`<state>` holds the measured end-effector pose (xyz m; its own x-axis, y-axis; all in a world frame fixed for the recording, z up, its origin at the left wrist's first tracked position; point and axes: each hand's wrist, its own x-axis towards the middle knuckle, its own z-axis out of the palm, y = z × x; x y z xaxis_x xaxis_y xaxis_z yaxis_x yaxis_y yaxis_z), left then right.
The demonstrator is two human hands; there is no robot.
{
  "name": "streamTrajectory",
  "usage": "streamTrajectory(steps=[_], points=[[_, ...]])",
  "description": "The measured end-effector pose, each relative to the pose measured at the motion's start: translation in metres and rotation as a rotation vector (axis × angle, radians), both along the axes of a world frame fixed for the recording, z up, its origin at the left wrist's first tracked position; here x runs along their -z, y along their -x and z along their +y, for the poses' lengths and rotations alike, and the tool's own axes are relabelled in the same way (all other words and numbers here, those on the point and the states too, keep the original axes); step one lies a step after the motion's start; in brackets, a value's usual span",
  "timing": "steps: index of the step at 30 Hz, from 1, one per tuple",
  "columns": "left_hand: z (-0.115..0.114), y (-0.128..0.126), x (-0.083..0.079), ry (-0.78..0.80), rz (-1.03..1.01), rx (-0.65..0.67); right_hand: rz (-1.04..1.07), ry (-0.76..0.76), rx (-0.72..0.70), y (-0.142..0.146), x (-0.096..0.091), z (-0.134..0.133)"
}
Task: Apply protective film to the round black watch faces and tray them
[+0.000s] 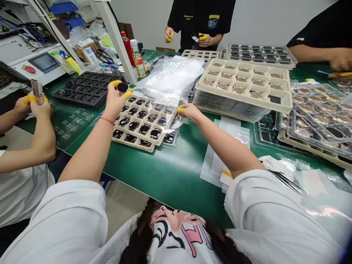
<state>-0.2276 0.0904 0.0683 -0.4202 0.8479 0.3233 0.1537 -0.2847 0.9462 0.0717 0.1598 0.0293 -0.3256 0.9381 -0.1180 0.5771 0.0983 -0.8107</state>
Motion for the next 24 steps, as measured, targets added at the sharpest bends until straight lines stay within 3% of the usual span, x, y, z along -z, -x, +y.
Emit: streamTrajectory(steps=[3,5,6,8,11,14,16,18,20,22,24], points=[[-0.072,-0.019,0.007,-0.016,0.042,-0.016,0.060,0.084,-0.056,-0.032,-0.019,-0.036],[-0.115,-0.045,0.008,0.003,0.071,0.030,0.090,0.150,-0.209,-0.062,-0.037,-0.065],[-0.133,-0.061,0.008,0.022,0.075,0.122,0.072,0.184,-0.332,-0.077,-0.048,-0.080],[-0.157,-0.095,0.004,0.086,0.061,0.429,-0.057,0.250,-0.532,-0.099,-0.069,-0.106],[-0.170,-0.141,0.001,0.115,0.083,0.804,-0.196,0.285,-0.558,-0.115,-0.091,-0.132],[-0.169,-0.175,0.004,0.181,0.097,1.040,-0.219,0.243,-0.457,-0.121,-0.097,-0.145],[-0.169,-0.191,0.009,0.219,0.089,1.139,-0.253,0.275,-0.512,-0.124,-0.096,-0.152],[-0.173,-0.204,0.013,0.231,0.046,1.194,-0.272,0.323,-0.593,-0.128,-0.094,-0.160],[-0.181,-0.215,0.017,0.244,-0.032,1.187,-0.233,0.277,-0.580,-0.133,-0.090,-0.169],[-0.189,-0.225,0.021,0.255,-0.116,1.113,-0.133,0.114,-0.434,-0.142,-0.083,-0.181],[-0.196,-0.233,0.024,0.253,-0.171,0.997,-0.037,-0.078,-0.202,-0.154,-0.073,-0.197]])
